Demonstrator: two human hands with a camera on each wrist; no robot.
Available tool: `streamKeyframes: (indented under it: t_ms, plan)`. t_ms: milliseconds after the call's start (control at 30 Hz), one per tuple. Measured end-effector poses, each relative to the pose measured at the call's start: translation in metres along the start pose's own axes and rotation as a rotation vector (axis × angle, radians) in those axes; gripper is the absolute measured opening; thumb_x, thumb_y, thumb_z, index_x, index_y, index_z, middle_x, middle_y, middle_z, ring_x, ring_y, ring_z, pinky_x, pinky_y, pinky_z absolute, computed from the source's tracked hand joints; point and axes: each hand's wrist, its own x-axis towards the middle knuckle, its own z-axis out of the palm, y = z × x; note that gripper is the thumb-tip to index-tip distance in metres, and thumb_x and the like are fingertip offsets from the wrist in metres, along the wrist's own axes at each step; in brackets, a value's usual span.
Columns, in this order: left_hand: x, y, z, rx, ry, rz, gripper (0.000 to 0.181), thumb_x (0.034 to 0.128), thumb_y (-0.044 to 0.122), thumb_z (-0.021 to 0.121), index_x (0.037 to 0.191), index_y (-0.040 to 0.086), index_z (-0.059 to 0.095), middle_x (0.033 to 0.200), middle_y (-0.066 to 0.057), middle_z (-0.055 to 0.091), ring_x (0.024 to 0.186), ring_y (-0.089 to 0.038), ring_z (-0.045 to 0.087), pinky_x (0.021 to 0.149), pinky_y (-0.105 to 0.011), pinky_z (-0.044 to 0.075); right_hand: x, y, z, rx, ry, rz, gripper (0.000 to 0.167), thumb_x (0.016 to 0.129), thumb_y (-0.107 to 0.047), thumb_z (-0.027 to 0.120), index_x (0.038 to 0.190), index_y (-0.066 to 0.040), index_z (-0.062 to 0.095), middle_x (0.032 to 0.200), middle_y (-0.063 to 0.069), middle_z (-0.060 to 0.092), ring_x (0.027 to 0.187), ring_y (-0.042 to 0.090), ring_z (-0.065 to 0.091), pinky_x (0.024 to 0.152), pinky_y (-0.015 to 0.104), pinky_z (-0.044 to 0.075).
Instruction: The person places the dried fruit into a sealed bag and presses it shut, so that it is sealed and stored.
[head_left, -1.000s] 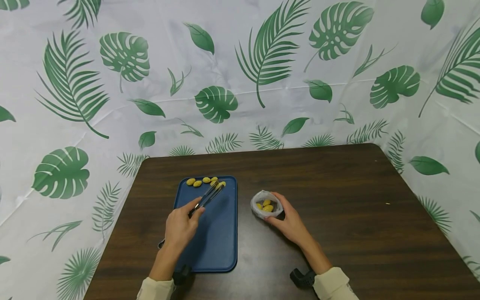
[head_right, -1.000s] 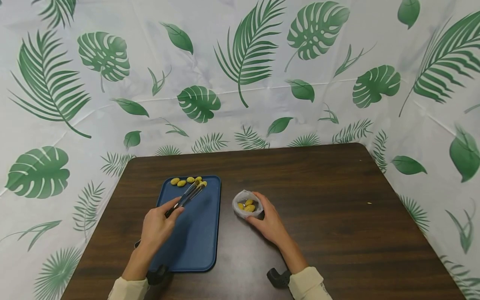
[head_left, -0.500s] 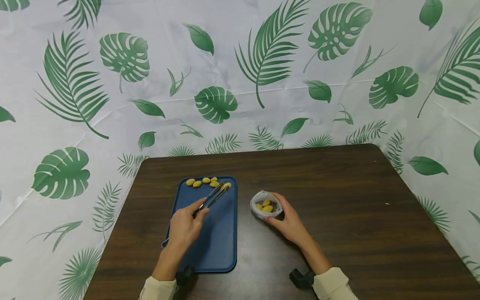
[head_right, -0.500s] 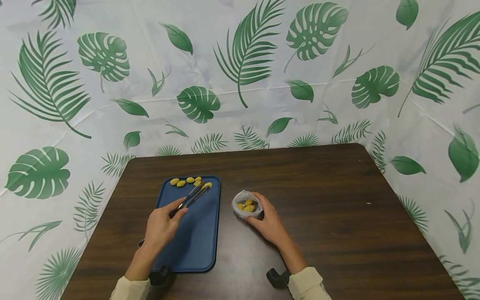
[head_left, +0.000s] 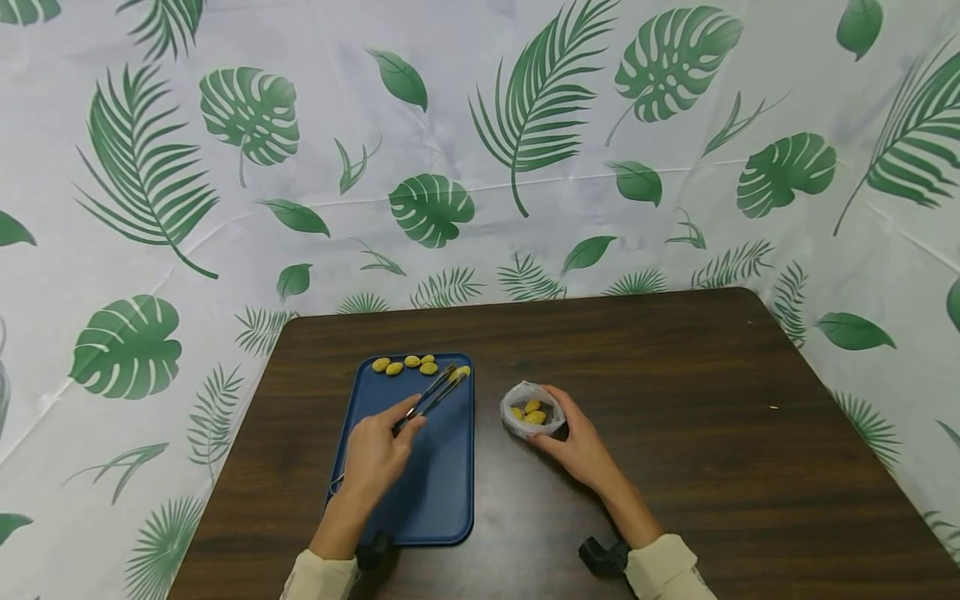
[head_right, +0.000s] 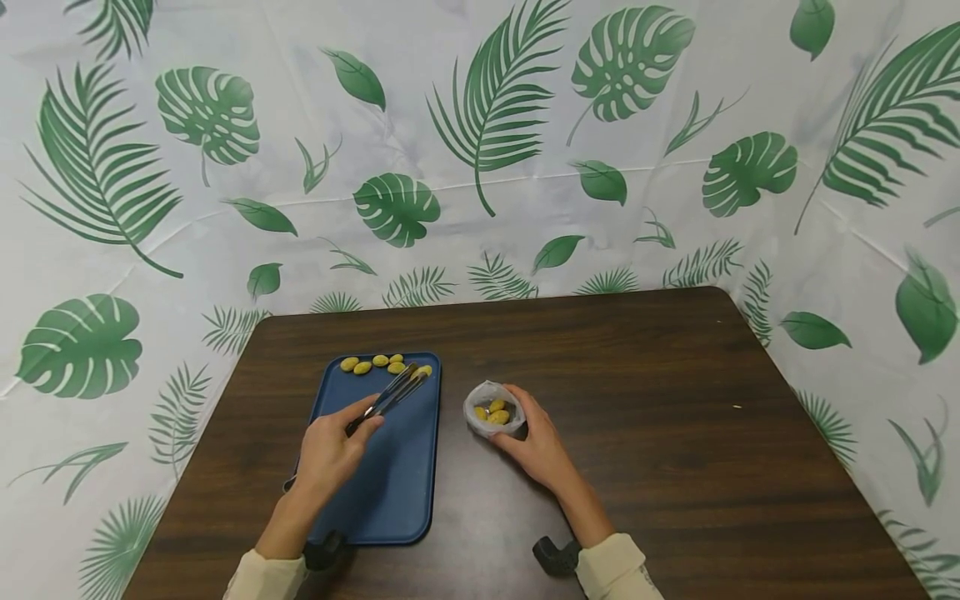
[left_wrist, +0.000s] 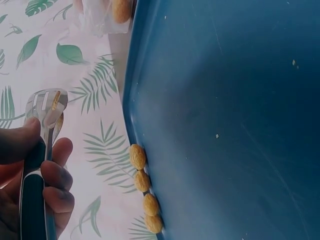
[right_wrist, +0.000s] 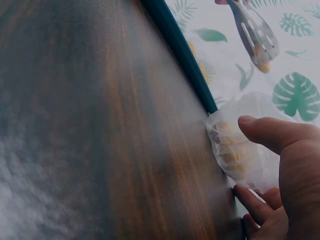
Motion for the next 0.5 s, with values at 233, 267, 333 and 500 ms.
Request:
streamKeyframes:
  t_ms: [233, 267, 333, 500]
  plan:
    - [-0.0002, 0.0033, 0.0003, 0.003, -0.019, -0.009, 0.036, 0.0948, 0.023, 0.076, 0.13, 0.015, 0.074, 0.059, 0.004, 0.046, 0.048, -0.008, 0.035, 0.049, -0.023, 0.028, 0.0002, -0.0007, -0.0001, 0.001, -0.002, 0.006, 0.078, 0.087, -0.026, 0.084, 0.154, -0.023, 0.044, 0.15, 0.009, 0.054, 0.138, 0.034, 0.051, 0.112, 0.063, 0.038]
    - [-0.0003, 0.0037, 0.0009, 0.004, -0.022, -0.011, 0.036, 0.095, 0.023, 0.076, 0.13, 0.016, 0.074, 0.059, 0.004, 0.047, 0.048, -0.008, 0.035, 0.049, -0.023, 0.028, 0.0002, -0.0008, -0.0002, 0.001, -0.003, 0.008, 0.078, 0.087, -0.026, 0.084, 0.154, -0.024, 0.044, 0.151, 0.009, 0.054, 0.139, 0.034, 0.051, 0.112, 0.063, 0.038]
    - [-0.0008, 0.0047, 0.0019, 0.004, -0.024, -0.014, 0.036, 0.0953, 0.025, 0.075, 0.13, 0.017, 0.074, 0.059, 0.005, 0.047, 0.048, -0.008, 0.035, 0.048, -0.022, 0.028, 0.0002, -0.0003, 0.0, -0.001, -0.003, 0.01, 0.078, 0.087, -0.027, 0.084, 0.154, -0.024, 0.044, 0.151, 0.009, 0.054, 0.139, 0.034, 0.051, 0.112, 0.063, 0.038]
    - [-0.0015, 0.0071, 0.0043, -0.008, -0.019, 0.009, 0.036, 0.0946, 0.024, 0.076, 0.129, 0.016, 0.074, 0.058, 0.006, 0.047, 0.046, -0.006, 0.035, 0.046, -0.022, 0.028, 0.0002, 0.0015, 0.0002, -0.003, 0.003, 0.005, 0.078, 0.086, -0.027, 0.084, 0.154, -0.025, 0.044, 0.15, 0.008, 0.055, 0.138, 0.033, 0.052, 0.111, 0.062, 0.039]
